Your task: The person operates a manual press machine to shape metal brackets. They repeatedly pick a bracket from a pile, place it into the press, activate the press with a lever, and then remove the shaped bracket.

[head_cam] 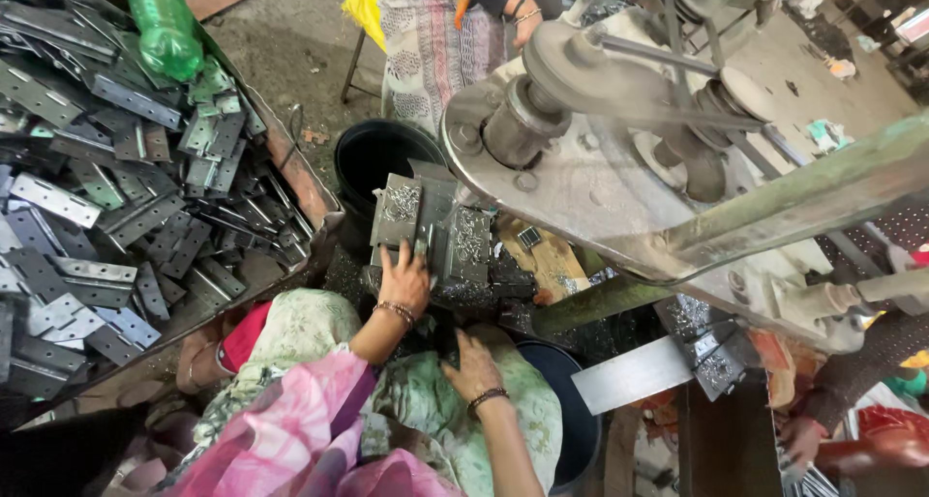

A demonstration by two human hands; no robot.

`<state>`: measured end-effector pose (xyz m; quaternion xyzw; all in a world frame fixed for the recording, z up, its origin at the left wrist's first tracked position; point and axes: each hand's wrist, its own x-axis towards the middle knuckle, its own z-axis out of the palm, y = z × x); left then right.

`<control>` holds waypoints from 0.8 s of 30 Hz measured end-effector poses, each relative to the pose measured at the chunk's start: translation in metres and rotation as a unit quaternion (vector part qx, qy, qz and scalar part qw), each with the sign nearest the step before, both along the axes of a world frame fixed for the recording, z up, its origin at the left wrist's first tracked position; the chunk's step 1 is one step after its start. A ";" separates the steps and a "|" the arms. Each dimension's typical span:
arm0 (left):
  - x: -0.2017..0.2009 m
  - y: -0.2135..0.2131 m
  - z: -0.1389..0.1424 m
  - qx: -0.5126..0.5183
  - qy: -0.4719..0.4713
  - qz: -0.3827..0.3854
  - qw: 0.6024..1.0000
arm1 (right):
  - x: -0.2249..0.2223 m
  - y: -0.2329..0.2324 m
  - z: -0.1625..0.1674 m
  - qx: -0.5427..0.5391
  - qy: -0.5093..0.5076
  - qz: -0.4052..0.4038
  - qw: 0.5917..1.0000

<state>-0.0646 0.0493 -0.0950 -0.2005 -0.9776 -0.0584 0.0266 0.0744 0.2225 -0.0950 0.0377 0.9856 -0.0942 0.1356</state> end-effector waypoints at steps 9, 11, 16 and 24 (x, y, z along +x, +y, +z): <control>-0.017 0.005 -0.012 0.050 0.070 0.022 0.996 | 0.046 -0.004 -0.096 -0.036 0.055 -0.112 0.992; -0.017 0.002 -0.018 0.045 0.073 0.019 0.996 | 0.049 -0.009 -0.106 -0.051 0.155 -0.059 0.985; -0.014 -0.003 -0.025 0.054 0.092 0.020 0.994 | 0.043 -0.001 -0.092 -0.029 -0.015 -0.132 0.991; -0.034 -0.001 -0.006 0.037 0.059 0.011 0.998 | 0.029 0.012 -0.047 -0.024 -0.022 -0.095 0.995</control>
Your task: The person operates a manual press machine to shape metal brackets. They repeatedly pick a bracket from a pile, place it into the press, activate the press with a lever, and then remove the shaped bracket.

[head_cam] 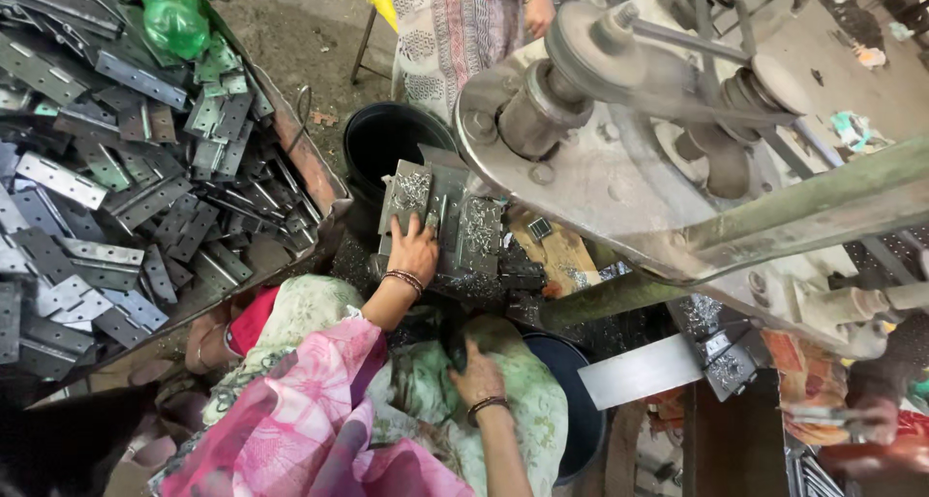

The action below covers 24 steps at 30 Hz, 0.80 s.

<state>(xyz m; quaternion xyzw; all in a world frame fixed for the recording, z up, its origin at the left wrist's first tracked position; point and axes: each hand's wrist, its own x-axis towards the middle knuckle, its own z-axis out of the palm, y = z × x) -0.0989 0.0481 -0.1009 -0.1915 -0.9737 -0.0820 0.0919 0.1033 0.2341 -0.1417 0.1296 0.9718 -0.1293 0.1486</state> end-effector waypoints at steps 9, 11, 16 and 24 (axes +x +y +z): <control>-0.003 -0.006 0.006 0.022 0.005 -0.002 1.000 | 0.016 -0.016 -0.071 -0.012 0.013 -0.032 0.999; -0.003 -0.006 0.005 0.009 0.023 0.001 1.000 | 0.016 -0.014 -0.069 -0.011 0.022 -0.023 0.999; -0.012 -0.003 0.005 -0.013 -0.002 -0.001 1.000 | 0.002 -0.005 -0.022 0.025 -0.030 -0.007 0.999; -0.038 0.002 0.006 -0.044 -0.022 0.014 0.999 | 0.005 -0.006 -0.037 0.018 -0.004 0.000 1.000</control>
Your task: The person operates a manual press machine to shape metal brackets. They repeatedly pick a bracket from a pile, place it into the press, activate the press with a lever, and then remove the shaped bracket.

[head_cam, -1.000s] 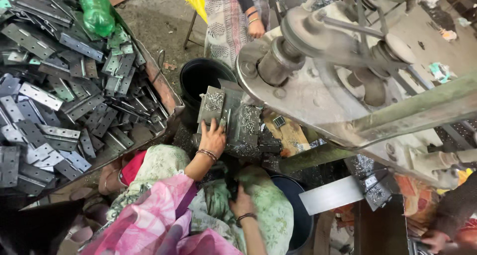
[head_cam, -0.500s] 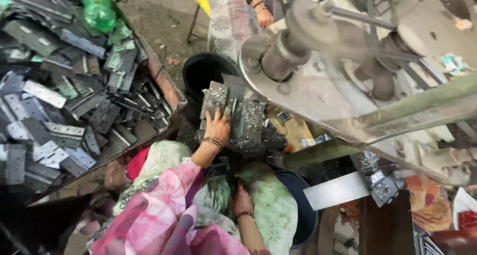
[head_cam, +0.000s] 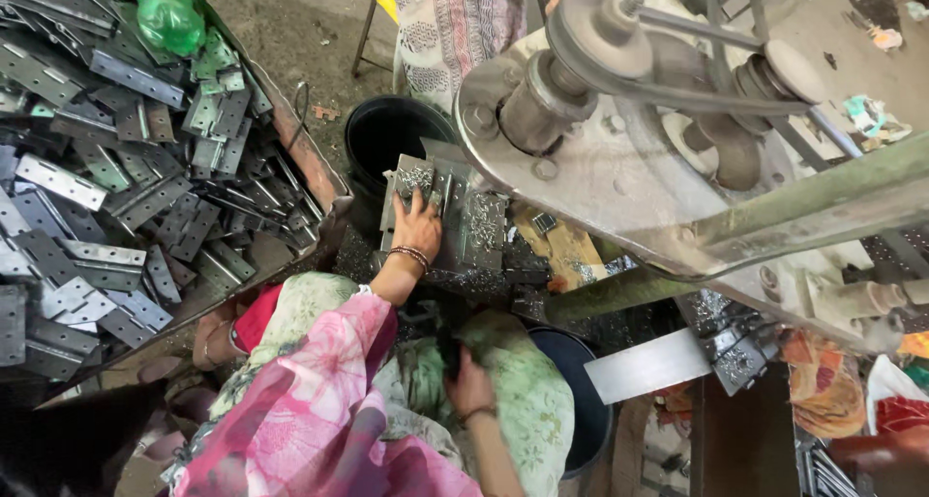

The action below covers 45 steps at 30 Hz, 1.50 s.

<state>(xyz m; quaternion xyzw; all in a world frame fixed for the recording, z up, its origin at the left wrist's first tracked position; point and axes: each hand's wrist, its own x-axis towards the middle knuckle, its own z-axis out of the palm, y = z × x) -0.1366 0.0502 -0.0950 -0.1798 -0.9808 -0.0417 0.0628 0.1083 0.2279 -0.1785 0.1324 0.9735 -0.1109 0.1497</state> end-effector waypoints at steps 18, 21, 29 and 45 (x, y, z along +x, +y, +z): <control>0.014 -0.006 0.004 0.033 0.001 -0.025 0.999 | -0.004 0.009 0.020 -0.013 0.010 0.020 1.000; 0.009 -0.004 0.010 0.015 -0.002 -0.017 1.000 | 0.003 0.003 -0.004 -0.020 0.022 -0.002 1.000; 0.004 -0.003 0.008 0.057 0.044 -0.010 0.997 | 0.007 -0.003 -0.064 -0.043 0.101 0.004 0.994; 0.091 -0.168 -0.063 0.261 0.126 0.134 0.948 | -0.022 0.006 0.062 0.048 -0.029 0.046 0.997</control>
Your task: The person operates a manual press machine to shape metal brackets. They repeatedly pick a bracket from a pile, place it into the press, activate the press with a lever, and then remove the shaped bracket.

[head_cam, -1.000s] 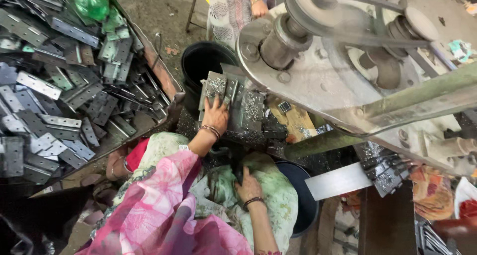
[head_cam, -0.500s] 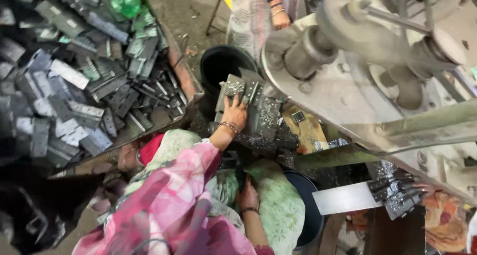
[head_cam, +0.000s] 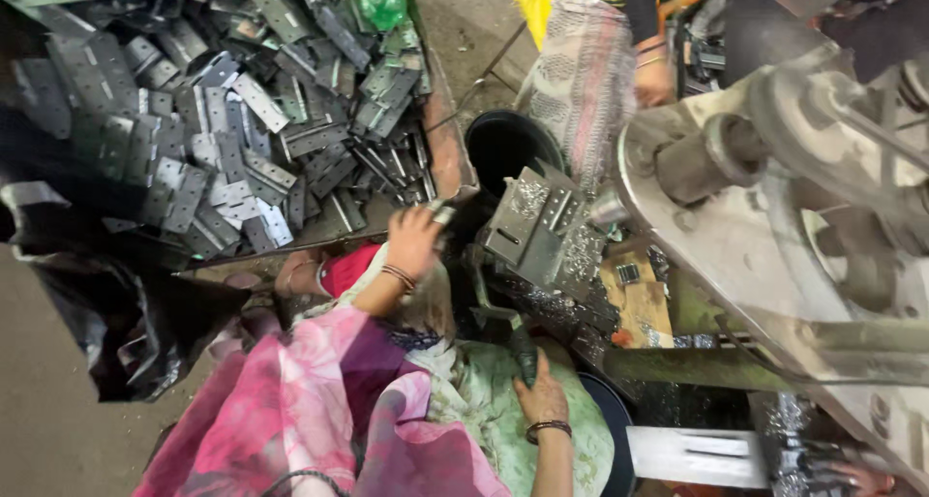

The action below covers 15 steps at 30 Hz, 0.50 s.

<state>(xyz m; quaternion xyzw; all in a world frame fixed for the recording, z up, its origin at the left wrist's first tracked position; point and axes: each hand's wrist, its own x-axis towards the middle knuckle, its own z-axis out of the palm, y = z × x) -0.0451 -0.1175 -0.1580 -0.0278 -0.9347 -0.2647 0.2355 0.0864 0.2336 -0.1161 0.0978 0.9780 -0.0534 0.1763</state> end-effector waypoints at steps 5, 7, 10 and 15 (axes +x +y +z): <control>0.015 -0.107 -0.044 -0.158 -0.113 0.114 0.974 | 0.000 -0.008 0.004 0.008 0.009 0.005 1.000; 0.014 -0.143 -0.049 -0.225 -0.165 0.137 0.950 | 0.002 -0.006 0.003 0.000 0.016 0.009 1.000; 0.010 -0.188 -0.044 -0.335 -0.176 0.141 0.915 | 0.003 -0.002 0.001 -0.007 0.024 0.013 1.000; -0.010 -0.229 -0.033 -0.318 -0.256 0.093 0.908 | 0.001 -0.003 0.001 -0.001 0.023 0.015 1.000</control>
